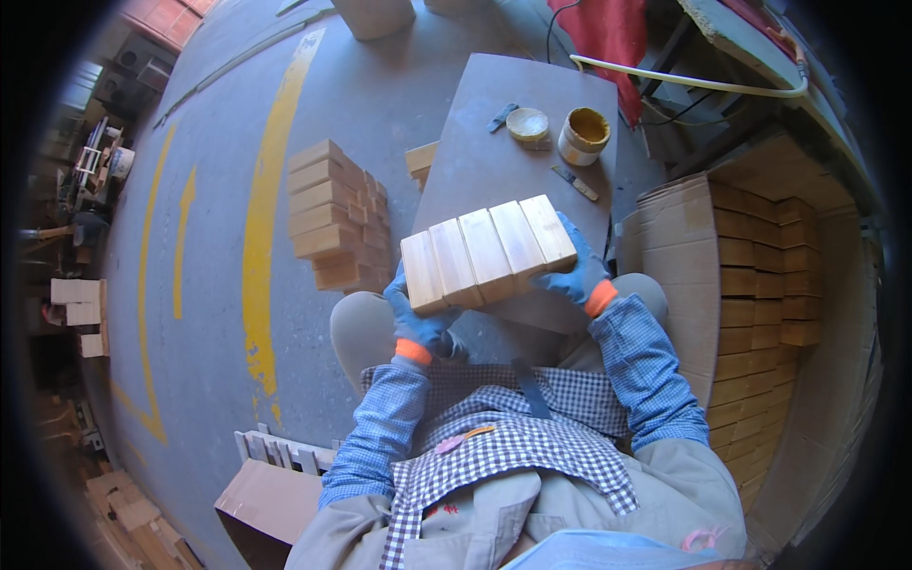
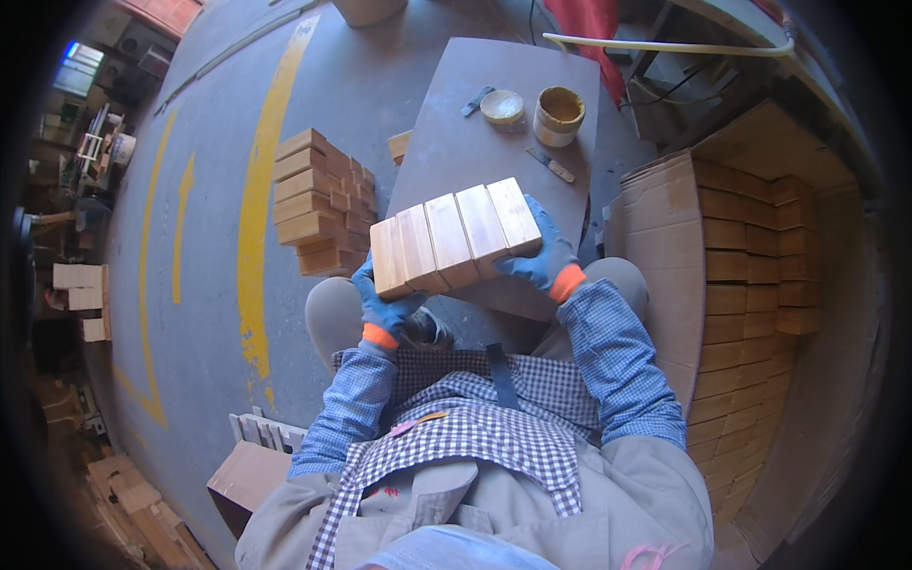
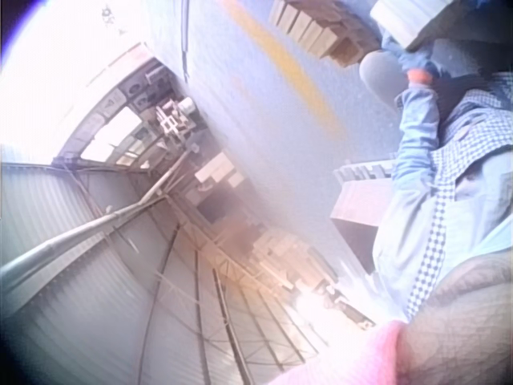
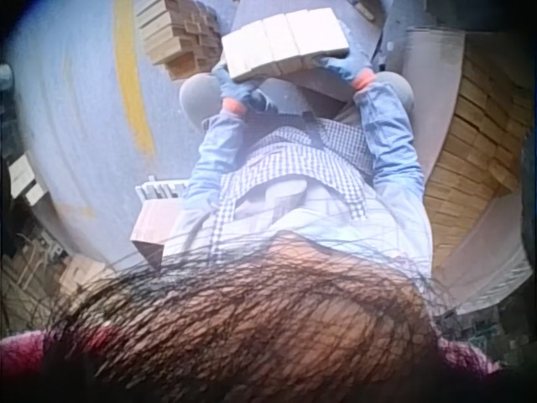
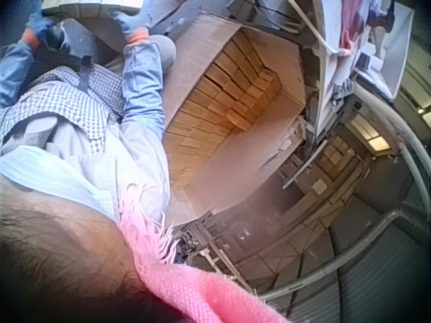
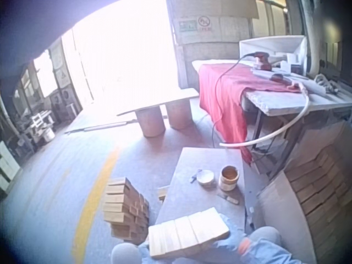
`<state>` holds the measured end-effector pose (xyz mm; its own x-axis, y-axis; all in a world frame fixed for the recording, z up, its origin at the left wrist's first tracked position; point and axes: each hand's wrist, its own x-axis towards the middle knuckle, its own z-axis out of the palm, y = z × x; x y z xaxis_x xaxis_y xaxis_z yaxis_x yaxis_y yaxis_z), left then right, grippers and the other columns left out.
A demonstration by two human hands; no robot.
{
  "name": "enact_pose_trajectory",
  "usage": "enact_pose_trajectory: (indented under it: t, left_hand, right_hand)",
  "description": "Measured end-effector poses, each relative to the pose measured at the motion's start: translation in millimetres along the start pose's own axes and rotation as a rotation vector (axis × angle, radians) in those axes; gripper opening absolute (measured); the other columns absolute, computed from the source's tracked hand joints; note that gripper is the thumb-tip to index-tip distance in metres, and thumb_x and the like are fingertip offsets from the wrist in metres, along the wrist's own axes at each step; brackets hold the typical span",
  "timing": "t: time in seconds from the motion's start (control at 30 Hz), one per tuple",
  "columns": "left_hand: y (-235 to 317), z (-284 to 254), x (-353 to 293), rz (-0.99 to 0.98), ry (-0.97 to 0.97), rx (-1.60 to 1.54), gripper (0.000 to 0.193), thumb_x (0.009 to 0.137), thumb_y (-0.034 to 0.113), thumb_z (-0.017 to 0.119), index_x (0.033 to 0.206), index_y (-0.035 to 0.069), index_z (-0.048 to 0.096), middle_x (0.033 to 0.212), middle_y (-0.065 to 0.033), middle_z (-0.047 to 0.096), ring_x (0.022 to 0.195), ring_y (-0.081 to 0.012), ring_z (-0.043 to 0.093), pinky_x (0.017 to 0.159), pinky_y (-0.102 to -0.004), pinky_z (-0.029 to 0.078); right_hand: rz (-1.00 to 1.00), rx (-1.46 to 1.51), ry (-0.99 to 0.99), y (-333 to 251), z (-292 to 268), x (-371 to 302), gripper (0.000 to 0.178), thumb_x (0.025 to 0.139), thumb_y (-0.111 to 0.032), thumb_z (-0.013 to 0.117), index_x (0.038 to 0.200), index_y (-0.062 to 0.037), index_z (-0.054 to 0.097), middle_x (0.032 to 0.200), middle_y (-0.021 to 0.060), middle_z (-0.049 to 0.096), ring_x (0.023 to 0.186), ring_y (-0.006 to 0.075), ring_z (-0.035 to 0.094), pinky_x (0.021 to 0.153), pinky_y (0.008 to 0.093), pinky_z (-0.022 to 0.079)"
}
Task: The person sits on the floor and assembles small wooden blocks into a larger rectangular block. They apply glue to the edges of the blocks and press them together, repeating the process to build the structure.
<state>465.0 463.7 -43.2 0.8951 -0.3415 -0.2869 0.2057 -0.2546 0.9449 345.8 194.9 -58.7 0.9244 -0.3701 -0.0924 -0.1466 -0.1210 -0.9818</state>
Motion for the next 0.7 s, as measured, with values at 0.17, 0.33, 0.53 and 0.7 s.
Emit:
enact_pose_trajectory:
  t: [0.17,0.33,0.53,0.7]
  left_hand:
    - [-8.0,-4.6,13.3,0.099,-0.064,0.165,0.092,0.057,0.028,0.093,0.134,0.006,0.047,0.116,-0.0009,0.063,0.108,-0.0135,0.062,0.095,-0.0298,0.052]
    - [-23.0,-5.8,19.8,0.151,-0.02,0.19,0.1,0.055,0.027,0.093,0.139,0.006,0.043,0.119,-0.0022,0.061,0.112,-0.0147,0.059,0.097,-0.0306,0.051]
    - [-24.4,-7.7,25.6,0.096,-0.064,0.21,0.103,0.049,0.015,0.097,0.137,0.004,0.045,0.124,-0.0059,0.061,0.115,-0.018,0.06,0.1,-0.0359,0.052]
    - [-44.0,-4.2,16.6,0.298,0.09,0.189,0.106,0.054,0.012,0.098,0.14,0.004,0.036,0.134,-0.0111,0.053,0.123,-0.025,0.054,0.106,-0.0391,0.049]
  right_hand:
    - [0.026,-0.022,0.019,4.2,0.7,0.5,0.115,0.064,-0.025,0.095,0.156,-0.004,0.029,0.152,0.0165,0.043,0.141,0.031,0.042,0.12,0.0396,0.034]
    - [-0.004,-0.013,0.038,7.8,1.3,0.2,0.113,0.064,-0.025,0.095,0.155,-0.0038,0.031,0.152,0.0167,0.044,0.141,0.0314,0.042,0.12,0.0396,0.034]
    - [-0.06,-0.075,0.074,8.8,2.5,-1.6,0.11,0.063,-0.025,0.095,0.152,-0.0022,0.035,0.149,0.0175,0.046,0.138,0.0325,0.045,0.118,0.0401,0.035]
    - [-0.005,-0.267,0.08,4.1,1.2,-5.7,0.113,0.063,-0.03,0.096,0.153,-0.0022,0.033,0.15,0.0178,0.046,0.138,0.0321,0.046,0.118,0.0399,0.035]
